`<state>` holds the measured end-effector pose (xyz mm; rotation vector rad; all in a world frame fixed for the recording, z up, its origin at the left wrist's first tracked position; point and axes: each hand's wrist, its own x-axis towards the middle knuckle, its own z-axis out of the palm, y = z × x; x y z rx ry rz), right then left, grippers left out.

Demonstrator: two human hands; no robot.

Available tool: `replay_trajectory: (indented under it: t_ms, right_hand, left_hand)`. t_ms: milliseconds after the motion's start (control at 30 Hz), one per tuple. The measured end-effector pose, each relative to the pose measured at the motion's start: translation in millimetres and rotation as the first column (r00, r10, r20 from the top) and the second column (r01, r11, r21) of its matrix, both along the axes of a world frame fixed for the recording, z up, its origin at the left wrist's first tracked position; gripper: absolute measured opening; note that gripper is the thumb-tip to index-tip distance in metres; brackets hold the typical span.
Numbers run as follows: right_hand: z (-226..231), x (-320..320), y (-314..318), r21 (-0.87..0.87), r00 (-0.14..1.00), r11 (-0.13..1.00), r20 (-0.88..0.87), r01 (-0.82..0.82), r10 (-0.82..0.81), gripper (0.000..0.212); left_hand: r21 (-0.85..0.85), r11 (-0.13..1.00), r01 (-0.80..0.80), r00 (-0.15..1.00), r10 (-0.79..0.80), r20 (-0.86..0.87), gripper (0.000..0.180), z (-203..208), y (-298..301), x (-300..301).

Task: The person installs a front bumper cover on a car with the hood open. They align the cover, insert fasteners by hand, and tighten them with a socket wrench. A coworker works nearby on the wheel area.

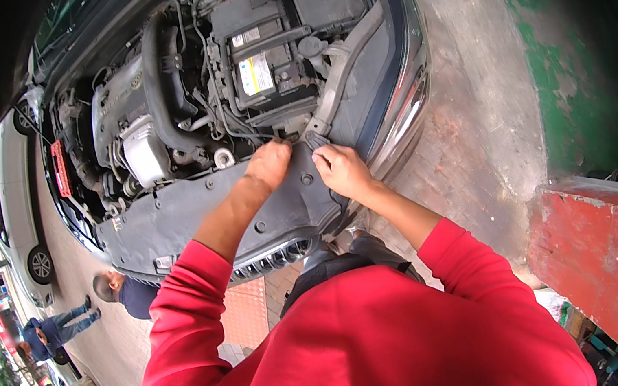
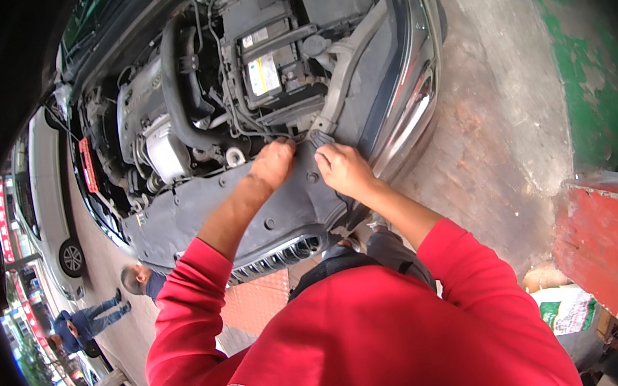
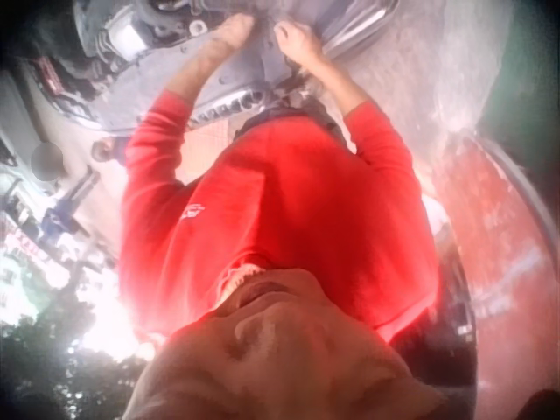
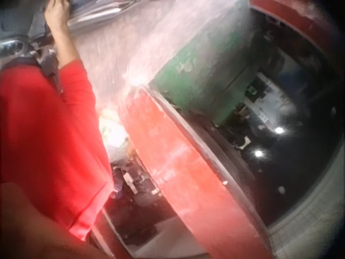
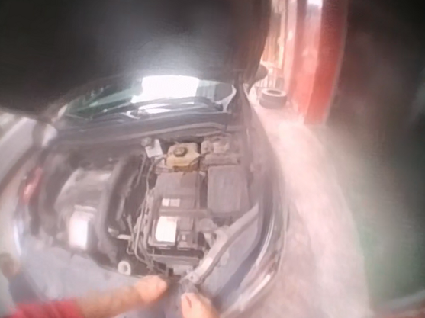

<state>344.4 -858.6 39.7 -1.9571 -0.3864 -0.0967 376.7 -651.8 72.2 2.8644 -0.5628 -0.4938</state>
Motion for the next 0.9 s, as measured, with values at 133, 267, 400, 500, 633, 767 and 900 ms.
replay_trajectory:
  t_ms: [133,267,400,500,633,767,900]
  right_hand:
    - [-1.0,1.0,1.0,0.017,0.998,1.000,-0.053,0.015,-0.014,0.010]
    - [-3.4,2.5,-2.1,0.144,0.982,0.990,-0.189,0.007,0.020,0.012]
    - [-5.0,9.0,-13.4,0.679,0.496,0.654,-0.716,0.332,0.492,0.017]
    - [-0.8,-0.9,-13.1,0.730,0.311,0.402,-0.629,0.553,0.713,0.023]
    - [11.4,-11.7,-1.1,0.686,0.238,0.342,-0.603,0.642,0.761,0.028]
    - [11.0,-20.5,-0.6,0.672,0.278,0.335,-0.633,0.660,0.722,0.031]
    - [-4.7,-34.3,13.3,0.763,0.293,0.270,-0.511,0.588,0.808,0.030]
  left_hand:
    - [0.011,0.996,-0.088,0.977,0.089,-0.192,0.021,13.2,1.9,8.6]
    - [0.050,0.991,-0.122,0.957,0.131,-0.260,0.025,17.7,6.0,24.1]
    - [0.085,0.963,-0.254,0.932,0.267,-0.245,0.025,12.9,3.9,23.9]
    - [0.150,0.957,-0.249,0.950,0.272,-0.153,0.029,4.8,-8.7,15.5]
    - [0.072,0.961,-0.267,0.962,0.269,-0.034,0.024,18.3,-1.7,8.1]
    - [-0.496,0.782,-0.378,0.856,0.499,0.133,0.011,39.5,-12.2,-50.4]
    - [-0.516,0.853,-0.073,0.907,0.272,0.322,0.028,56.8,-13.2,-111.1]
